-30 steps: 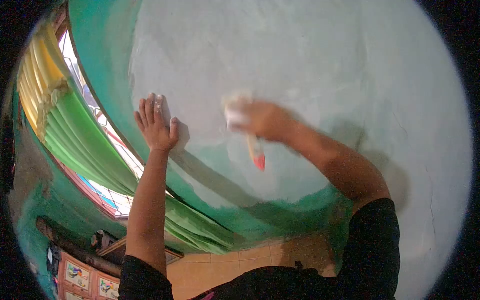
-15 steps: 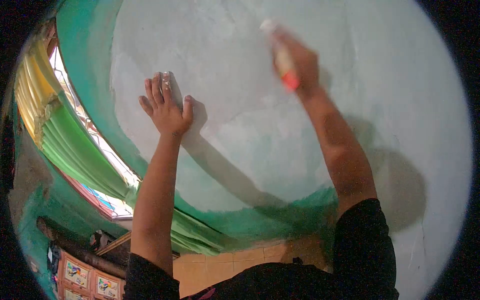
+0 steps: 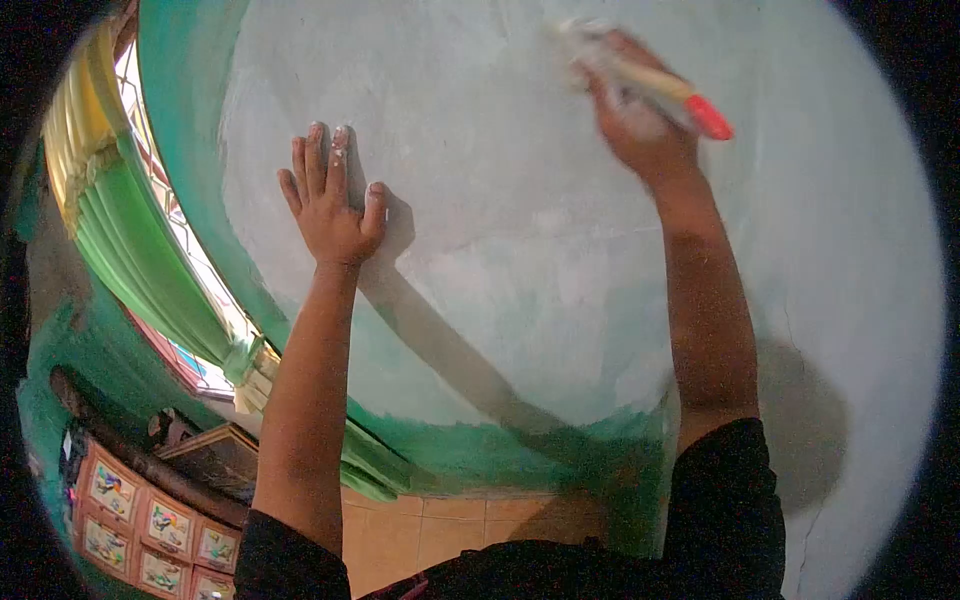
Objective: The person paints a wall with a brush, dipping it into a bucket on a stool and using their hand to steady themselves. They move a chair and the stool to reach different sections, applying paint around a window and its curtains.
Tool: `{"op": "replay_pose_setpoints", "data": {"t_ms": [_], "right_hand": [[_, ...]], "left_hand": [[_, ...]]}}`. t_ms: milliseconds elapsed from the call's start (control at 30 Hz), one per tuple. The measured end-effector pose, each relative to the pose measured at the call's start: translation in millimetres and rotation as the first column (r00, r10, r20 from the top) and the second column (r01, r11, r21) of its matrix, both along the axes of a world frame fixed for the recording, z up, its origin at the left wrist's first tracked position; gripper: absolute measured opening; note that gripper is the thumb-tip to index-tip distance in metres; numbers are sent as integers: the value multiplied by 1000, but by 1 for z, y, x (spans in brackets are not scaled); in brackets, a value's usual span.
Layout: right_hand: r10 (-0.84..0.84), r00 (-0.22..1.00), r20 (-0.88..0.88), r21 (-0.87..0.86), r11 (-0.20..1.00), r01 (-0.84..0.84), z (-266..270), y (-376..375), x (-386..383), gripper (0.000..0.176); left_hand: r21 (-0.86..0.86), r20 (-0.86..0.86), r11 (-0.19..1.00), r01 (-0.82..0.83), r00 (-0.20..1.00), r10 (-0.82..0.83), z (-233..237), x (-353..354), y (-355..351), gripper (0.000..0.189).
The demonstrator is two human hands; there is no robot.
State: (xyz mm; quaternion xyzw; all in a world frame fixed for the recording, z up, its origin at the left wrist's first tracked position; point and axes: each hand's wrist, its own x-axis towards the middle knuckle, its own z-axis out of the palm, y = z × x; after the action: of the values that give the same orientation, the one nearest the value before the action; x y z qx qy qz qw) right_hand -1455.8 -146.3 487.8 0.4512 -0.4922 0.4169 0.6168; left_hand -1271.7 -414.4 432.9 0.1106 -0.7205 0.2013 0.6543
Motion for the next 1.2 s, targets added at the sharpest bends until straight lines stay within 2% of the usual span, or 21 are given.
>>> {"op": "replay_pose_setpoints", "data": {"t_ms": [100,133,200,233,300,367,400,500,533,567,600,700,733,767,867,933,967,1033,1100,1133,1200], "right_hand": [[-71,995,-70,-45,997,68,-9,-10,3,27],[-120,979,-164,41,991,128,-27,-20,5,32],[143,959,-244,434,901,-24,-62,-36,38,40],[118,932,-344,591,798,117,-77,-38,56,41],[209,932,-295,720,690,73,-85,-44,76,38],[231,973,-13,949,308,-61,-76,-45,91,36],[366,926,92,891,385,-240,-71,-51,79,36],[311,949,58,750,613,-247,-12,-51,50,29],[314,949,-15,606,758,-241,10,-49,37,25],[113,985,132,430,888,-160,28,-46,48,23],[93,996,-17,200,976,-88,41,-44,45,24],[-128,980,-155,-78,990,116,43,-59,41,29],[-191,978,-85,143,969,202,23,-62,45,35],[-224,934,-279,166,946,277,2,-69,50,36],[7,925,-380,618,746,248,-70,-83,93,32],[89,928,-361,860,417,295,-106,-88,119,40],[88,927,-364,859,416,298,-105,-91,122,40],[121,981,-152,983,126,137,-101,-95,127,43],[147,964,223,943,219,-251,-76,-97,103,38],[-43,995,93,918,390,-69,-54,-101,109,26],[54,993,-109,690,723,36,-7,-89,95,24]], "left_hand": [[15,1,1000,18,1000,-18,-1,1,0,67],[16,7,1000,13,1000,-13,-1,1,0,66],[-2,-40,997,71,997,-71,1,-1,-1,67],[-2,-45,998,66,997,-66,-1,-1,-1,67],[-11,-40,998,62,997,-63,1,0,-1,67],[0,-23,999,51,998,-51,3,2,-1,68],[15,1,999,43,999,-43,3,3,0,69],[35,34,998,51,998,-52,3,7,0,69],[25,41,998,62,997,-63,3,7,-1,70],[18,50,997,73,996,-74,2,8,-2,70],[25,84,998,64,994,-66,1,11,-1,70],[-16,158,995,103,982,-99,-5,18,-11,72],[-18,196,993,114,975,-108,-7,24,-14,70],[-19,193,993,120,974,-115,-10,29,-18,70],[-66,289,986,155,948,-130,-22,46,-32,67],[-67,330,988,141,937,-111,-29,57,-41,67],[-75,378,989,124,922,-87,-32,62,-46,67],[-53,402,988,144,909,-111,-35,73,-56,67],[-83,449,984,155,888,-102,-37,83,-67,66],[-82,444,984,157,890,-105,-38,88,-73,66],[-97,454,984,146,887,-87,-41,97,-85,65]]}}
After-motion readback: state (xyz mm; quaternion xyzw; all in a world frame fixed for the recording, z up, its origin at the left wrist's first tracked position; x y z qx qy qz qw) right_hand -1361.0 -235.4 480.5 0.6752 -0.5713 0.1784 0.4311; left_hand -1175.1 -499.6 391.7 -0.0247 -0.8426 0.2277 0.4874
